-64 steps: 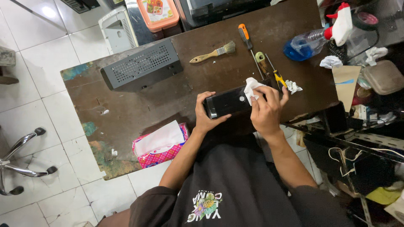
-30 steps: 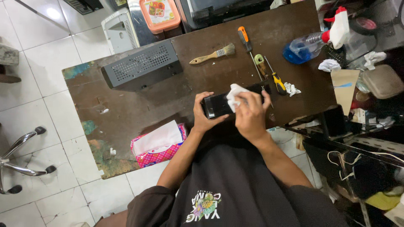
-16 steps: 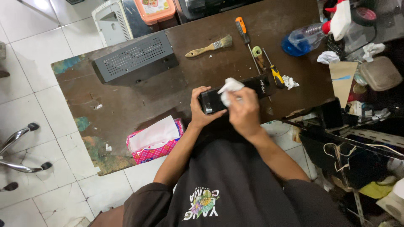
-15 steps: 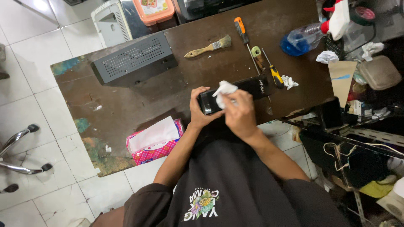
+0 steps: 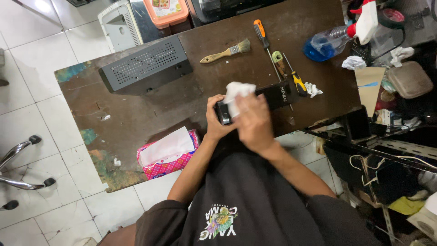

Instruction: The person cleans a black electronic device, likely a VCR, using a spray bottle and tissue paper. They wipe the exterior surfaces, including the front, sides, and back, and also clean the interior components after opening the casing.

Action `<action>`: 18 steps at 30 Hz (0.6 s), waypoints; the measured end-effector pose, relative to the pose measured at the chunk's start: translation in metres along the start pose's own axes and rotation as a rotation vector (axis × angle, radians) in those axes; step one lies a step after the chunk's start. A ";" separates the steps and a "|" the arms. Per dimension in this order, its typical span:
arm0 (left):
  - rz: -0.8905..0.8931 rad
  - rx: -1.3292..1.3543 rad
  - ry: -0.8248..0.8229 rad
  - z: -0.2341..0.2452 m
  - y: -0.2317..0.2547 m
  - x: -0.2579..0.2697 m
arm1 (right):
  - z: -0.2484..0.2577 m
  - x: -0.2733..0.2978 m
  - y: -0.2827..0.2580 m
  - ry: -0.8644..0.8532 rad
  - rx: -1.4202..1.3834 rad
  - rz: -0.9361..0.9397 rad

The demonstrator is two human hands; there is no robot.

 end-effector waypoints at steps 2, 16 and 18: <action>0.063 -0.049 -0.008 0.003 -0.070 0.040 | -0.013 0.000 -0.033 -0.100 0.013 0.095; 0.070 -0.002 0.003 -0.001 0.030 -0.011 | 0.036 0.026 0.081 -0.008 0.197 -0.092; 0.072 -0.015 -0.003 0.000 0.029 -0.011 | 0.032 0.032 0.074 -0.006 0.119 -0.199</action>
Point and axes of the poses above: each hand's wrist, its own x-axis away from the middle knuckle, its own z-axis out of the back of the hand, y = z × x, the point moved 1 cm from there along -x, towards the middle knuckle, and after that the axes turned 8 degrees about -x, right-handed, at the moved point
